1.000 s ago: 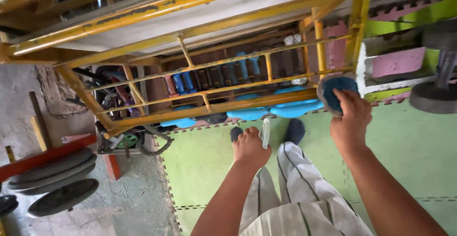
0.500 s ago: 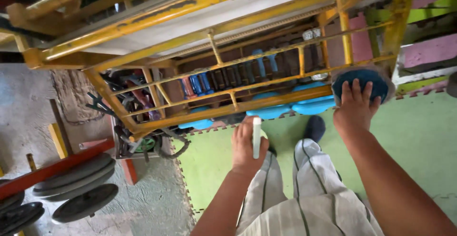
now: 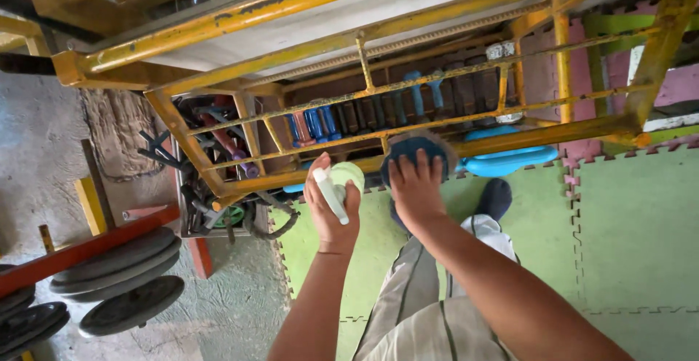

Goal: The person is wiping down yellow gym machine frames and storage racks using a cleaning spray and a blue sponge.

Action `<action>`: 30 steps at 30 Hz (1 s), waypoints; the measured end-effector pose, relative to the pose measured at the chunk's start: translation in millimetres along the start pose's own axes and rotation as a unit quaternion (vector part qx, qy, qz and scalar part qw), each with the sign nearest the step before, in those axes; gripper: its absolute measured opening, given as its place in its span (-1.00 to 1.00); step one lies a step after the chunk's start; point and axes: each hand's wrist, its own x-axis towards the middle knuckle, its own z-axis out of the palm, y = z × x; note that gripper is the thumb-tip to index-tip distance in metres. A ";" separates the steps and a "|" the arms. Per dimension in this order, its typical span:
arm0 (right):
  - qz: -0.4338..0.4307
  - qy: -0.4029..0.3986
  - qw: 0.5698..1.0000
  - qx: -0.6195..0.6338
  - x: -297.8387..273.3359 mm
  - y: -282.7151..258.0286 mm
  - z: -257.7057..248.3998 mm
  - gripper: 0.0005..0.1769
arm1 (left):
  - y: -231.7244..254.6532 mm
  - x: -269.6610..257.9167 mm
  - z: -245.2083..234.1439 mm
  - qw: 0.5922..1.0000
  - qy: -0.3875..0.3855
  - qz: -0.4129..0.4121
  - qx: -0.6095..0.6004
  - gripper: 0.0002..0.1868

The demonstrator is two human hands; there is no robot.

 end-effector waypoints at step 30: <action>0.015 0.029 0.999 0.014 2.9 -14.4 -22.7 -0.37 | -19.4 1.6 27.6 0.998 -0.017 0.065 -0.013 -0.41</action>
